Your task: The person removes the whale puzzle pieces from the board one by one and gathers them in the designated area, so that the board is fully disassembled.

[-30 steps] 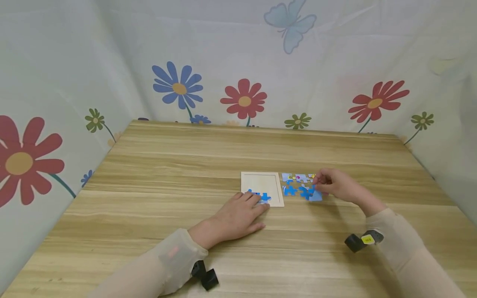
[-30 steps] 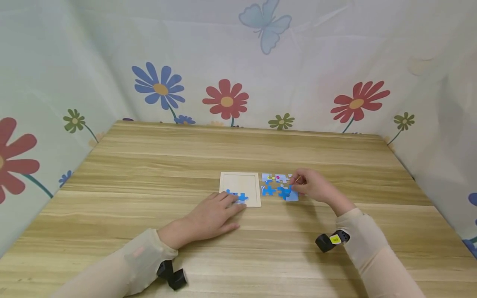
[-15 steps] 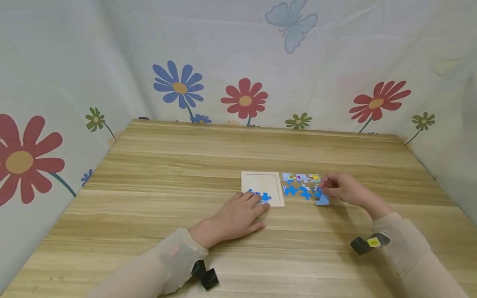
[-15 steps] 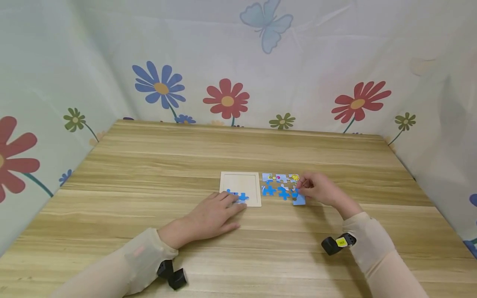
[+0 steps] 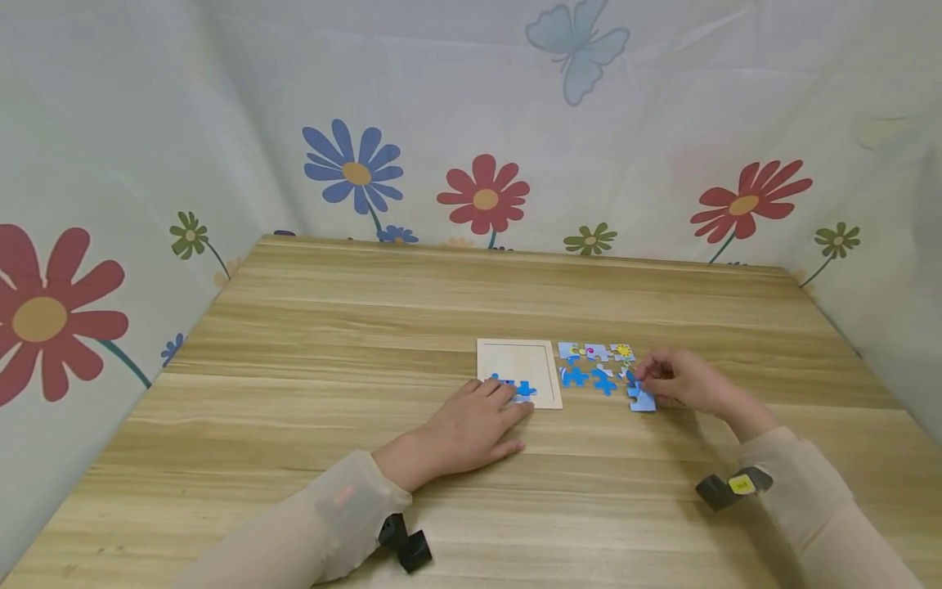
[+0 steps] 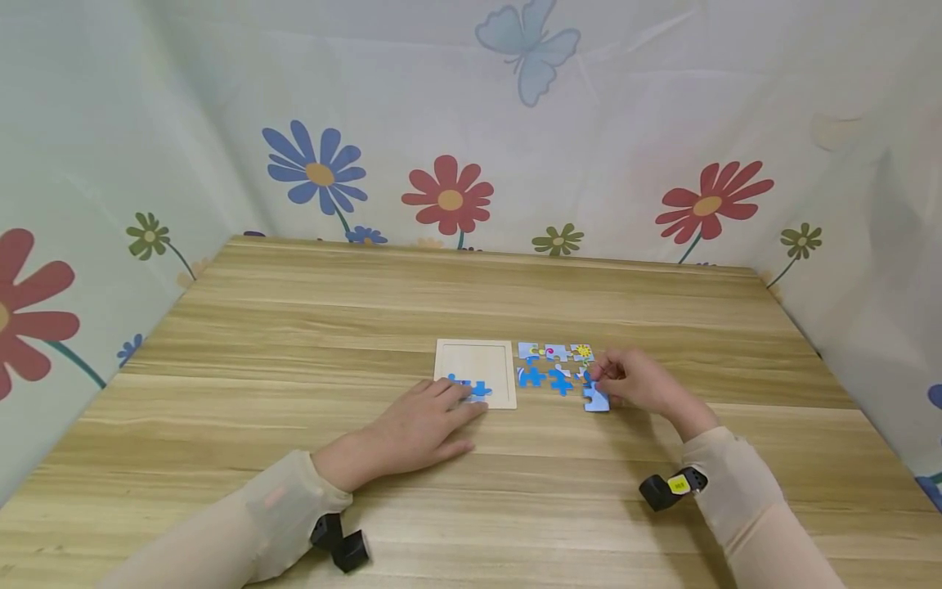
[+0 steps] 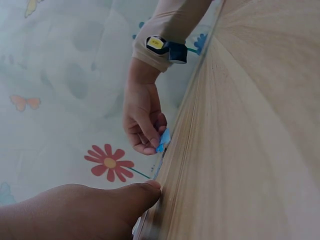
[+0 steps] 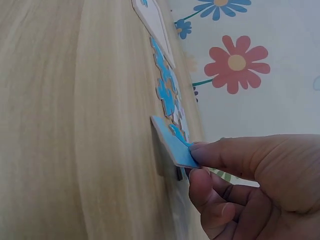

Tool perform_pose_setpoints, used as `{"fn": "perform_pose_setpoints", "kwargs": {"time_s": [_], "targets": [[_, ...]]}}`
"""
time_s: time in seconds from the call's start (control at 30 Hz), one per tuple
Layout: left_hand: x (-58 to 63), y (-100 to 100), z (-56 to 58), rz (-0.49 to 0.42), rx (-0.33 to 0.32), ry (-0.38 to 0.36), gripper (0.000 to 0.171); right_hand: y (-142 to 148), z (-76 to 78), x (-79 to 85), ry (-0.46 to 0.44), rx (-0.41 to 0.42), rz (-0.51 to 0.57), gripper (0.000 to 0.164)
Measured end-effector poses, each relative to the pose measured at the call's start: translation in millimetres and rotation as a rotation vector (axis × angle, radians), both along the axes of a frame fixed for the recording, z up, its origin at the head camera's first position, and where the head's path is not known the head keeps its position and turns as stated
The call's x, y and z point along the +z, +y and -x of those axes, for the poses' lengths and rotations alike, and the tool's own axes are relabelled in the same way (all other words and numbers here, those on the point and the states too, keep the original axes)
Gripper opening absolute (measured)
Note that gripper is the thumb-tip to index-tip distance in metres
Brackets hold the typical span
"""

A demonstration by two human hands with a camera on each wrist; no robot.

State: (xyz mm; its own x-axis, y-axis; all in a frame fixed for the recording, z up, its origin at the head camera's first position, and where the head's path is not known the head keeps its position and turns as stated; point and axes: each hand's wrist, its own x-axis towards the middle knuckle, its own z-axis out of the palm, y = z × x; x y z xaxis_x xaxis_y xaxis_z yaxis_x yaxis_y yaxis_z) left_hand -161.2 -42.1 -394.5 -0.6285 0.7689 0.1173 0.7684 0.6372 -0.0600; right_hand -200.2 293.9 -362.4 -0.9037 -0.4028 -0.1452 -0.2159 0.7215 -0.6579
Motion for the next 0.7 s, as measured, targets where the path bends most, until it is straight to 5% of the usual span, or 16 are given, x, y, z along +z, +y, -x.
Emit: {"fn": "perform_pose_setpoints", "kwargs": {"time_s": [0.7], "targets": [[-2.5, -0.8, 1.3, -0.003, -0.010, 0.032, 0.048, -0.1, -5.1, -9.1, -0.014, -0.064, 0.026, 0.010]]}}
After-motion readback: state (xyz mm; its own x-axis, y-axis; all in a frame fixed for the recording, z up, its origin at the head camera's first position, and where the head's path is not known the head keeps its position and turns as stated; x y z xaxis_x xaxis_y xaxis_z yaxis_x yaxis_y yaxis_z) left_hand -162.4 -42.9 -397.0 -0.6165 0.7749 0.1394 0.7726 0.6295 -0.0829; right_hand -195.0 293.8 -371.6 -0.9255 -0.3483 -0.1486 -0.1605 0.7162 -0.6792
